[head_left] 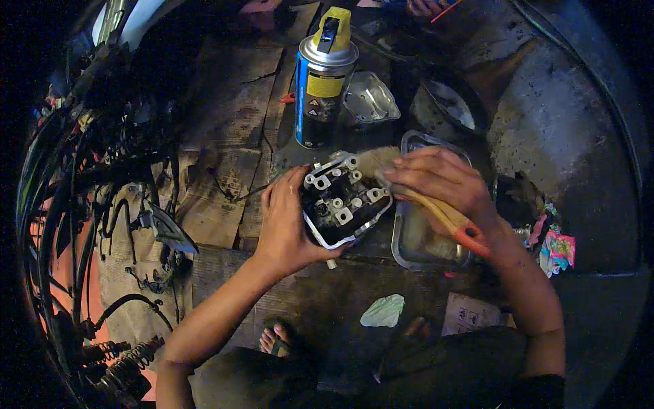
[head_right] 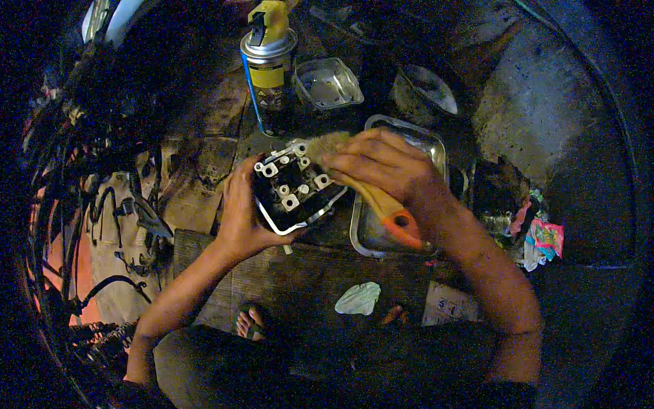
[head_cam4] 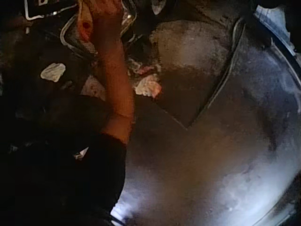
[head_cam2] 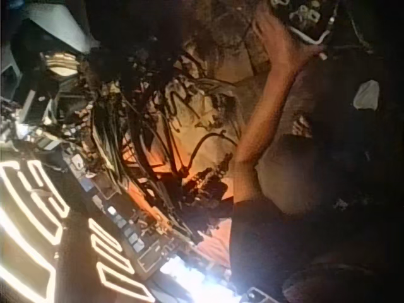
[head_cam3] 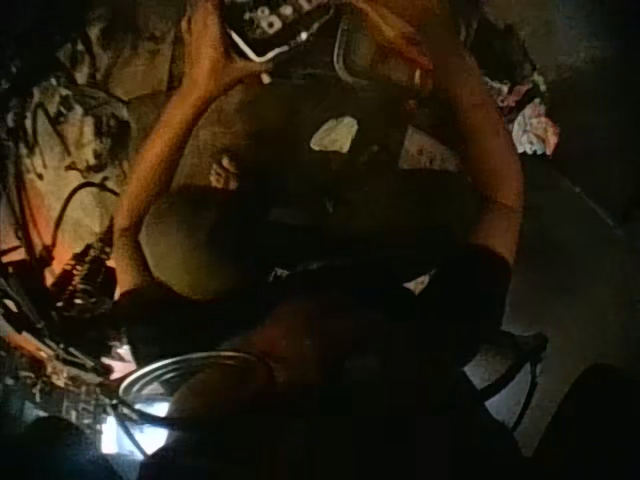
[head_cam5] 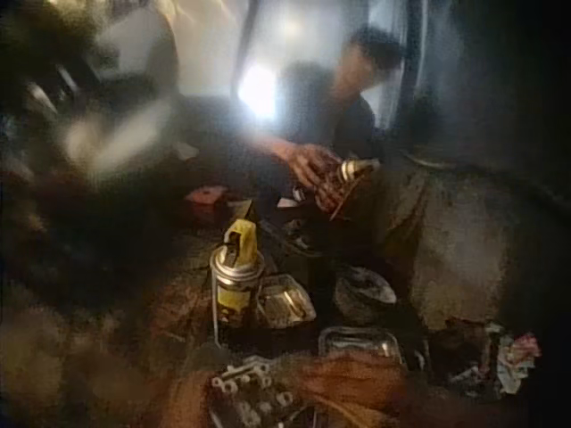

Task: The person cleans a cylinder head using a brush and fluid in a metal tray.

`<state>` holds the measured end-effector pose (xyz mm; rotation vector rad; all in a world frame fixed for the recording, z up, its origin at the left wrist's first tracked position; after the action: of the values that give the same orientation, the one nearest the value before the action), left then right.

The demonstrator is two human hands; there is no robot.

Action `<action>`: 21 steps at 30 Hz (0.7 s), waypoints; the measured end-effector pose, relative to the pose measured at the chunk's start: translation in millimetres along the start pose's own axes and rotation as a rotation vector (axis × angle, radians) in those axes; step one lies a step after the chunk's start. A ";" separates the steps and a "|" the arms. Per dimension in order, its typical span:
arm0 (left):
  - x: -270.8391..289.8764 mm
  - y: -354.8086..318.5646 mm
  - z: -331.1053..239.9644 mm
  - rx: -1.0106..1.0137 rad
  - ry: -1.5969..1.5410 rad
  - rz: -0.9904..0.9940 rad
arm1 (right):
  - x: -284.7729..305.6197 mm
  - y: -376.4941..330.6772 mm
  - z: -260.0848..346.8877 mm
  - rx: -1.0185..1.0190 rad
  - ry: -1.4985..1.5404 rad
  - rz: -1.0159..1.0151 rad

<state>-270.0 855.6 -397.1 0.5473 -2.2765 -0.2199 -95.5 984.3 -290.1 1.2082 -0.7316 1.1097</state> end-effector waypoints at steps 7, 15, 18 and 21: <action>-2.1 -3.1 -2.7 0.045 0.055 -0.029 | -15.2 18.5 13.1 0.091 -0.009 -0.032; -7.4 -9.9 -7.8 0.126 0.107 -0.085 | -11.5 28.7 1.6 0.016 0.075 -0.006; -6.1 -10.7 -5.1 0.105 0.102 -0.084 | -23.9 42.6 30.3 0.087 0.123 -0.010; -6.2 -9.9 -6.5 0.060 0.096 -0.103 | -27.3 40.1 27.5 0.126 0.153 -0.008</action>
<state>-258.4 849.6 -399.8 0.6924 -2.1694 -0.1731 -139.0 949.7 -294.3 1.2149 -0.5460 1.2416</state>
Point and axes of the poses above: each hand's wrist, its own y-axis towards the middle knuckle, its own x-axis out of the back of the hand, z = x × y, the point moved 4 cm from there along y, towards the middle knuckle, and after that the axes turned 7 degrees about x, right-handed, at the moved point
